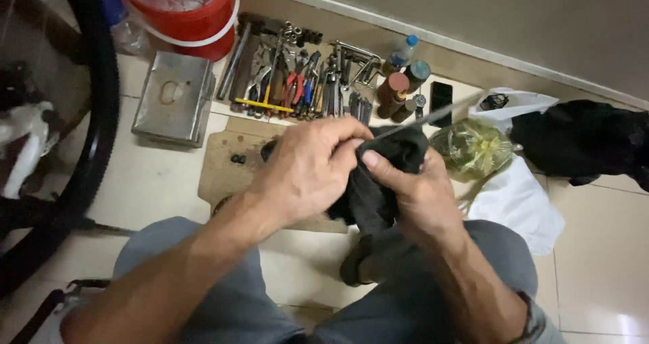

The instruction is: Disassembling, cleaning, and reassembling a small bicycle component using various hand tools on a workbench.

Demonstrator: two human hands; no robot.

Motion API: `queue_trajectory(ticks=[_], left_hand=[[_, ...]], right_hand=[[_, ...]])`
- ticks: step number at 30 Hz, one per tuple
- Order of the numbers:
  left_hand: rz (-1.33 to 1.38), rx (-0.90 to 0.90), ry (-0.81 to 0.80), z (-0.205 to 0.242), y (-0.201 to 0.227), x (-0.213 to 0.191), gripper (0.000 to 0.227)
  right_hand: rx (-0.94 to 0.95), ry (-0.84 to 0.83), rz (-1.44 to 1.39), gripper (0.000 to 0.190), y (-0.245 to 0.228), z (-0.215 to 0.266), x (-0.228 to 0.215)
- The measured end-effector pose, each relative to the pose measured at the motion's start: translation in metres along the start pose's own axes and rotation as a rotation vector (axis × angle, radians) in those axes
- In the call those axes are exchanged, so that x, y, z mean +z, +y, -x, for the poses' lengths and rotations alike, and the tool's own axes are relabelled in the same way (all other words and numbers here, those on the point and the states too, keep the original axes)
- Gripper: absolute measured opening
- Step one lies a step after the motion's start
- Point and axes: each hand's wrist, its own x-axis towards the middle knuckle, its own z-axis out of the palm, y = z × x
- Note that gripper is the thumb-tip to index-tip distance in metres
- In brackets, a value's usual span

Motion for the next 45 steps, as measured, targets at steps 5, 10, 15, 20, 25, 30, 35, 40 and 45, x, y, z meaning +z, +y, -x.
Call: queue_trajectory(ticks=[5, 10, 15, 20, 25, 30, 35, 40, 45], left_hand=[[0.087, -0.069, -0.013, 0.007, -0.005, 0.012, 0.022], [0.300, -0.208, -0.102, 0.006, 0.012, 0.010, 0.023], [0.586, -0.336, -0.195, 0.018, 0.006, 0.010, 0.027], [0.578, -0.658, -0.295, 0.033, -0.003, 0.010, 0.018], [0.083, -0.608, -0.306, 0.035, 0.012, 0.005, 0.024], [-0.173, 0.140, -0.030, 0.058, -0.026, 0.042, 0.016], [-0.245, 0.204, 0.089, 0.064, -0.038, 0.046, 0.022], [-0.540, 0.308, 0.192, 0.059, -0.040, 0.050, 0.006], [-0.681, 0.485, 0.217, 0.060, -0.039, 0.049, 0.029]], right_hand=[[-0.137, 0.259, -0.106, 0.022, 0.005, -0.013, -0.004], [-0.147, 0.268, -0.246, 0.020, -0.011, -0.017, -0.011], [-0.049, 0.385, -0.442, 0.022, -0.011, -0.030, -0.012], [0.195, 0.399, -0.213, 0.034, -0.020, -0.011, -0.012], [0.073, 0.368, -0.267, 0.017, 0.004, -0.010, -0.014], [0.026, 0.518, -0.438, 0.030, -0.007, -0.041, -0.047], [0.085, 0.588, -0.540, 0.033, -0.022, -0.021, -0.040], [-0.006, 0.096, -0.016, 0.032, 0.045, 0.014, 0.001], [0.109, 0.264, -0.194, 0.025, 0.046, -0.017, 0.000]])
